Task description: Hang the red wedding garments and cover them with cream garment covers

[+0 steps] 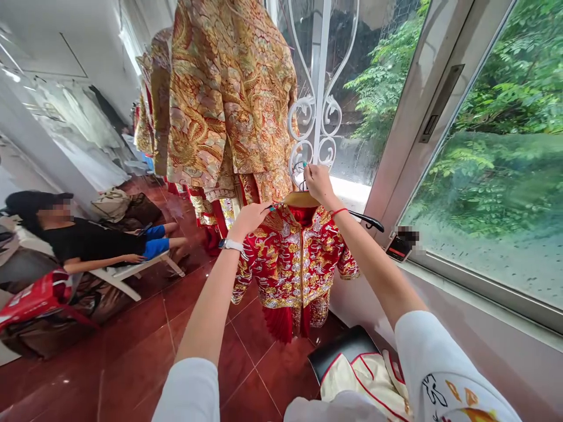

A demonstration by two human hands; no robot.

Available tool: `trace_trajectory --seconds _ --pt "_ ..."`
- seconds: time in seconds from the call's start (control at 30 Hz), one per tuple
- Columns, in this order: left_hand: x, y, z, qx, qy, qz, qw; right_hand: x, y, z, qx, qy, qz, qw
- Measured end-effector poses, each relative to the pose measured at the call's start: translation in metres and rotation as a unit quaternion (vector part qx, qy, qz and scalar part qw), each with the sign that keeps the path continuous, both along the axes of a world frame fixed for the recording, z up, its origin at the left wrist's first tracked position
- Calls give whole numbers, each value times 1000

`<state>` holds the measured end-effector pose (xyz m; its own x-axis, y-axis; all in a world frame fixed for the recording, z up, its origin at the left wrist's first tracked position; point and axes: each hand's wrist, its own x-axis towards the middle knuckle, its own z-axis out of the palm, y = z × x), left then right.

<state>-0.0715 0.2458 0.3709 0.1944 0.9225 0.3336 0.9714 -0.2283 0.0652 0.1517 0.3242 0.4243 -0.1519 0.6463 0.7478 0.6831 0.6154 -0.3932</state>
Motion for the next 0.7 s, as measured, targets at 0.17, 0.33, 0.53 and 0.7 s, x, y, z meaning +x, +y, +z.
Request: trace_trajectory --seconds 0.17,0.33,0.53,0.7 --pt "-13 4 2 -8 5 12 1000 -13 3 0 -1 -19 -41 999" --pt "-24 -19 -10 -15 19 46 999 -24 0 -10 -74 -22 -5 997" --pt "-4 -31 -28 -15 -21 53 998 -22 1 -18 -183 17 45 982" --pt "15 -39 -62 134 -127 47 982 63 -64 -79 -7 31 21 999"
